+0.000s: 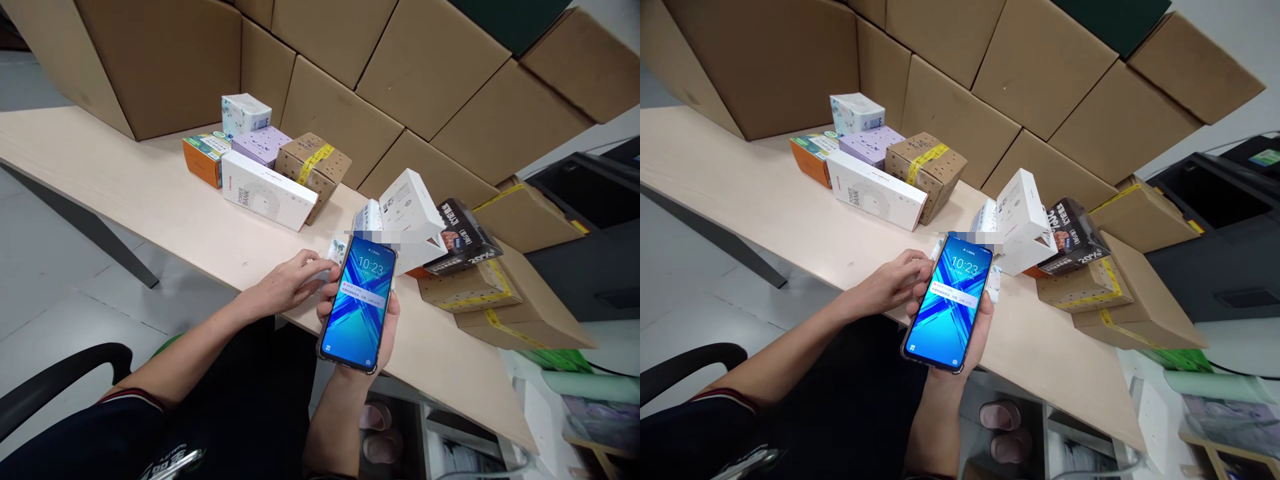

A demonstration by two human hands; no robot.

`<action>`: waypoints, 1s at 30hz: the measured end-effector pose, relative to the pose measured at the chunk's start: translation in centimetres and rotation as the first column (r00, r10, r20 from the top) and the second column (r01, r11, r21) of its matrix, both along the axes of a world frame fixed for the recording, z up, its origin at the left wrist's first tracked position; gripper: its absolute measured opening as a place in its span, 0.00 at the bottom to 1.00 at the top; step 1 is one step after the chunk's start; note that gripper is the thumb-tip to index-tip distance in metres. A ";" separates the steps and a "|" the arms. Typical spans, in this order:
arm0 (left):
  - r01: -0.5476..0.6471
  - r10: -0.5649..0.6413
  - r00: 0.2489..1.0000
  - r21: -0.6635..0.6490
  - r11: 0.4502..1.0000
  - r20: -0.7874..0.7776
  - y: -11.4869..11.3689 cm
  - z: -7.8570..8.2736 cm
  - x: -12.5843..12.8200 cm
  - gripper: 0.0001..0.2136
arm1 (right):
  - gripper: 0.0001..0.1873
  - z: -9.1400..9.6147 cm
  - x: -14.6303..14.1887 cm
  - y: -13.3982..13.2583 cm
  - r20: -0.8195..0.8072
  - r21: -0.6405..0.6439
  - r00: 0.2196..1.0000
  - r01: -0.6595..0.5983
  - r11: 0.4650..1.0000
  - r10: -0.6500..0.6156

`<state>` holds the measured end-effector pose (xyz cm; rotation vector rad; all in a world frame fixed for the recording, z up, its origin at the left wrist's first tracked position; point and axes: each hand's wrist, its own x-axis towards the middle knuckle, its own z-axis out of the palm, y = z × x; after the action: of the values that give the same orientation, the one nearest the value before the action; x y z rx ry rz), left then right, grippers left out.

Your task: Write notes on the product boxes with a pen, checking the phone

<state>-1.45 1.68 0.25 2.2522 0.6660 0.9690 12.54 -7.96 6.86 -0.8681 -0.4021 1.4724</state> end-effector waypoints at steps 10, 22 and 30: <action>-0.013 0.013 1.000 0.007 1.000 -0.004 -0.1 0.5 0.0 0.16 | 0.31 0.0 1.5 -0.6 -0.159 0.035 0.987 0.016 0.999 -0.011; -0.024 0.025 1.000 0.071 0.997 -0.002 0.0 0.0 0.2 0.18 | 0.35 -2.4 15.2 -6.3 0.924 0.122 0.231 0.578 0.807 -0.305; -0.101 0.093 0.993 0.128 0.987 0.067 0.2 -0.6 0.6 0.19 | 0.48 -7.0 22.0 -5.8 0.896 -0.060 -0.376 0.426 0.903 0.237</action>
<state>-0.90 1.84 -0.35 2.3112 0.7103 1.1543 34.53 -13.76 -0.13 -2.4850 -1.2910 -0.0002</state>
